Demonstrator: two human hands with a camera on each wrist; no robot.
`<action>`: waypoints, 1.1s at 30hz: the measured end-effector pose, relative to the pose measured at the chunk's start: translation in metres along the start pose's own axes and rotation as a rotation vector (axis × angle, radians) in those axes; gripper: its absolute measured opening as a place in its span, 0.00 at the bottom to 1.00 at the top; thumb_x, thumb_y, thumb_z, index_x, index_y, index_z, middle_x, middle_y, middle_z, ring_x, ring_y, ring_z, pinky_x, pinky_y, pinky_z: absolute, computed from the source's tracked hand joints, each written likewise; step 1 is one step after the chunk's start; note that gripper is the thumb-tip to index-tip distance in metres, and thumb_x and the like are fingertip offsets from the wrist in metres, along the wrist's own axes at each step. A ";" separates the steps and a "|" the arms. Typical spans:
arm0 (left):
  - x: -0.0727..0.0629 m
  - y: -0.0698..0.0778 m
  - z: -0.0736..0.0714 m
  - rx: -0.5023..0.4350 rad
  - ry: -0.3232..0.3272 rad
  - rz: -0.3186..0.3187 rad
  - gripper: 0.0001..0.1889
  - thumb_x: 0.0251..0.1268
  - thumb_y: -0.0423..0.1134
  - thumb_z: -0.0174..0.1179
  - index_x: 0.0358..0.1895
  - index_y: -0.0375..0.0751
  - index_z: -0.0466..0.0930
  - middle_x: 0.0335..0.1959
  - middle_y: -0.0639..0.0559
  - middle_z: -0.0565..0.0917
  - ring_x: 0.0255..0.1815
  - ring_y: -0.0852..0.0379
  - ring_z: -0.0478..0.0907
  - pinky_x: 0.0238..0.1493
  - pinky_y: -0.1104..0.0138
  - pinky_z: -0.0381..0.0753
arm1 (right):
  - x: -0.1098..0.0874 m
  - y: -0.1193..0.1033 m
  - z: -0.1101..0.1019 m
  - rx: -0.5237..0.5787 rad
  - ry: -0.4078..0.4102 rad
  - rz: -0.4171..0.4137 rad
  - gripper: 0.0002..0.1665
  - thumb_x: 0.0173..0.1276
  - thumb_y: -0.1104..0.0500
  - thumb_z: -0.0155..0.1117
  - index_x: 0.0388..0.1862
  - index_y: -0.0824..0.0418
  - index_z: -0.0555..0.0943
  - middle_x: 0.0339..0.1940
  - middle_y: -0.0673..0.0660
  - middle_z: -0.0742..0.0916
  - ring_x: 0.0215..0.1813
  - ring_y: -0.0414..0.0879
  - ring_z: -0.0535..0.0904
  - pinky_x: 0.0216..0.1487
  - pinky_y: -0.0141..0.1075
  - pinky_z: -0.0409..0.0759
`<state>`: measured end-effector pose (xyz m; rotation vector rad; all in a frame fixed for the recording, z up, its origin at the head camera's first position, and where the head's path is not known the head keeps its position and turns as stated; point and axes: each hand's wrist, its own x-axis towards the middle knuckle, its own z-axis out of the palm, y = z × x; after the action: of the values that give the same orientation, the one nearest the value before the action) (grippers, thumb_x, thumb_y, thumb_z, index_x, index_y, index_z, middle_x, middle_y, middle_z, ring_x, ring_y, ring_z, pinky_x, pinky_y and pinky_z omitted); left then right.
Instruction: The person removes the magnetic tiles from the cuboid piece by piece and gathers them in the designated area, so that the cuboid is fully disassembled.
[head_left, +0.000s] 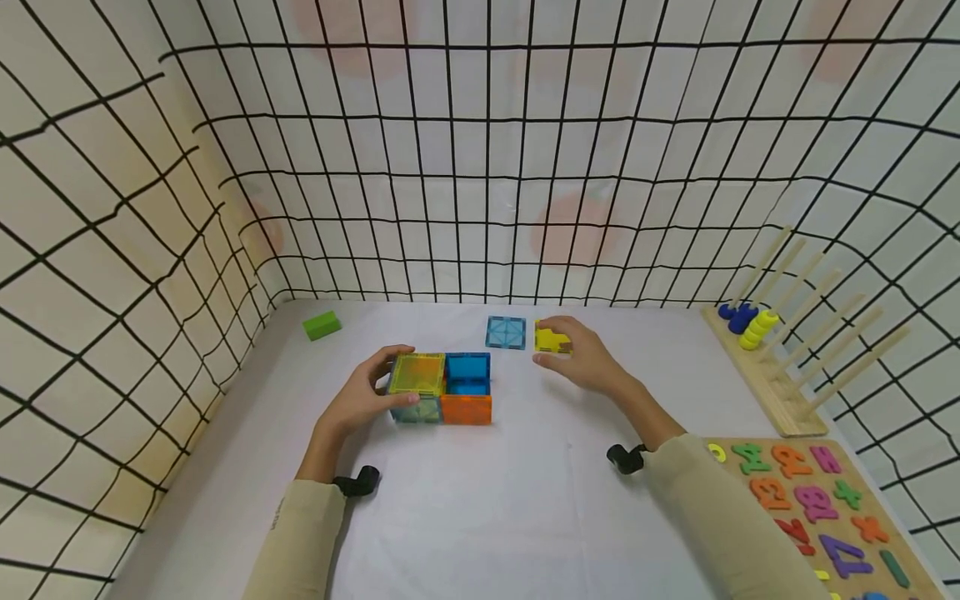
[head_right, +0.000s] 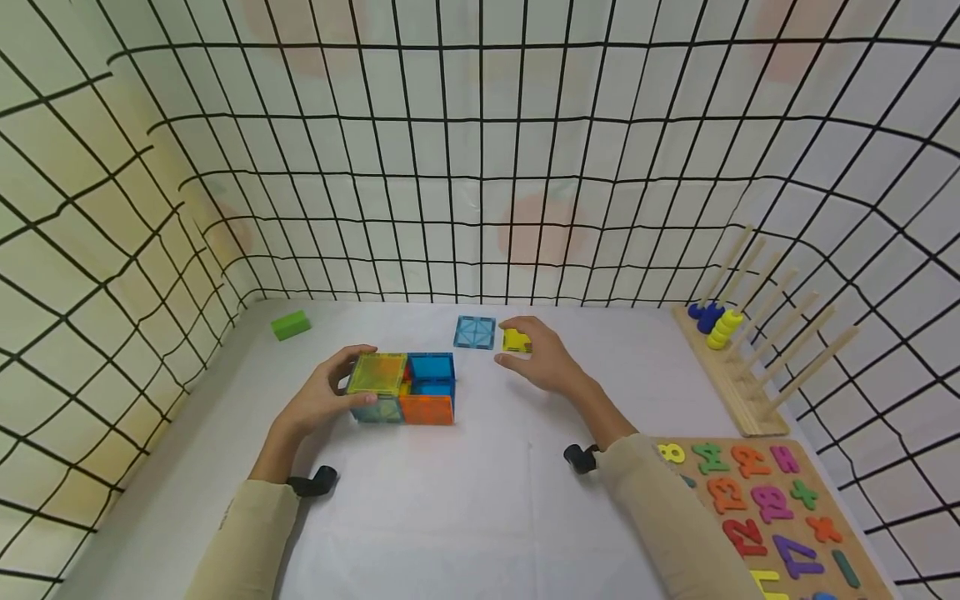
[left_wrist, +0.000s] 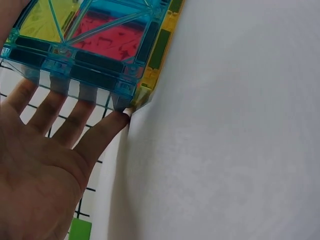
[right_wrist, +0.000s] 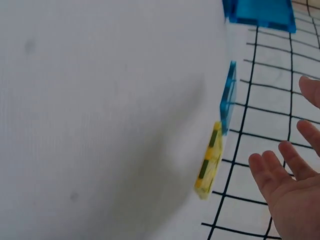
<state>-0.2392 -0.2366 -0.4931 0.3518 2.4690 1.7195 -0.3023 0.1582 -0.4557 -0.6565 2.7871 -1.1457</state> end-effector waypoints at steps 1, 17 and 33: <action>0.000 0.000 0.001 -0.002 0.002 -0.001 0.43 0.56 0.48 0.78 0.75 0.54 0.67 0.77 0.55 0.68 0.80 0.36 0.60 0.74 0.33 0.64 | -0.002 -0.003 0.001 0.032 0.002 -0.012 0.35 0.71 0.50 0.70 0.73 0.57 0.73 0.76 0.61 0.73 0.74 0.62 0.71 0.69 0.56 0.77; 0.003 0.000 0.006 0.005 0.033 -0.004 0.44 0.57 0.47 0.77 0.77 0.53 0.65 0.73 0.53 0.72 0.74 0.40 0.68 0.74 0.40 0.70 | -0.021 -0.046 0.031 0.237 -0.057 -0.081 0.27 0.71 0.50 0.71 0.66 0.53 0.79 0.62 0.63 0.84 0.62 0.57 0.81 0.64 0.51 0.83; 0.003 0.001 0.007 -0.001 0.028 -0.020 0.44 0.57 0.48 0.77 0.77 0.55 0.65 0.73 0.53 0.72 0.75 0.40 0.68 0.74 0.40 0.69 | -0.031 -0.057 0.060 0.288 -0.087 -0.125 0.29 0.69 0.52 0.73 0.66 0.60 0.79 0.61 0.62 0.84 0.59 0.55 0.81 0.61 0.47 0.84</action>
<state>-0.2407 -0.2297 -0.4948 0.3039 2.4820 1.7303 -0.2411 0.0951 -0.4640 -0.8349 2.4708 -1.4662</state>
